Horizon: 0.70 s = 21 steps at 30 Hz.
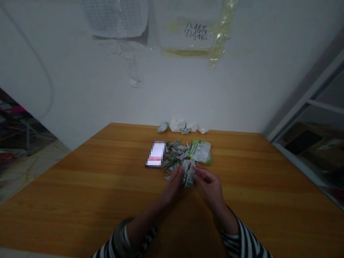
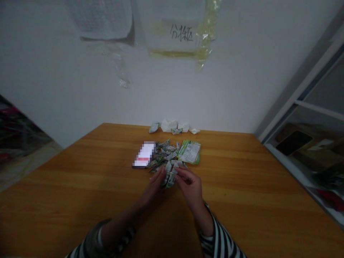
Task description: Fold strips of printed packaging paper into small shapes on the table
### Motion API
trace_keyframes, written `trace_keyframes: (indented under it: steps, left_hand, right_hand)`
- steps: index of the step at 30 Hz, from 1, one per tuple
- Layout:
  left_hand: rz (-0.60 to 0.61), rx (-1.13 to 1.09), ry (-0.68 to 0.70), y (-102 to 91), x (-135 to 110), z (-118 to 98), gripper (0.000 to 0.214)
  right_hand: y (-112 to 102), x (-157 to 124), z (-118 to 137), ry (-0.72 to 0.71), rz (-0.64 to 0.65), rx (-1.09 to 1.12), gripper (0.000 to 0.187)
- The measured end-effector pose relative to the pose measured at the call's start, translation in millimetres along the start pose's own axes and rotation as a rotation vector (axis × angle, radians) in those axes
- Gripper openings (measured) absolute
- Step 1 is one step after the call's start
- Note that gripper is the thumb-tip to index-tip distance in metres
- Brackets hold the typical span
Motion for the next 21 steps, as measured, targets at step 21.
trace_keyframes:
  steps: [21]
  left_hand:
    - [0.166, 0.531, 0.309, 7.3, -1.4, -17.0, 0.051]
  right_hand:
    - [2.2, -3.4, -6.2, -0.003, -0.008, -0.154, 0.025]
Point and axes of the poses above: each hand's wrist, its own x-axis towards the middle knuckle, its own y-axis out of the palm, z = x × y, the point moved 8 cm from there along x, towards the middle knuckle, and after that the axes turned 14 degrees about y, right-handed, at the moved point
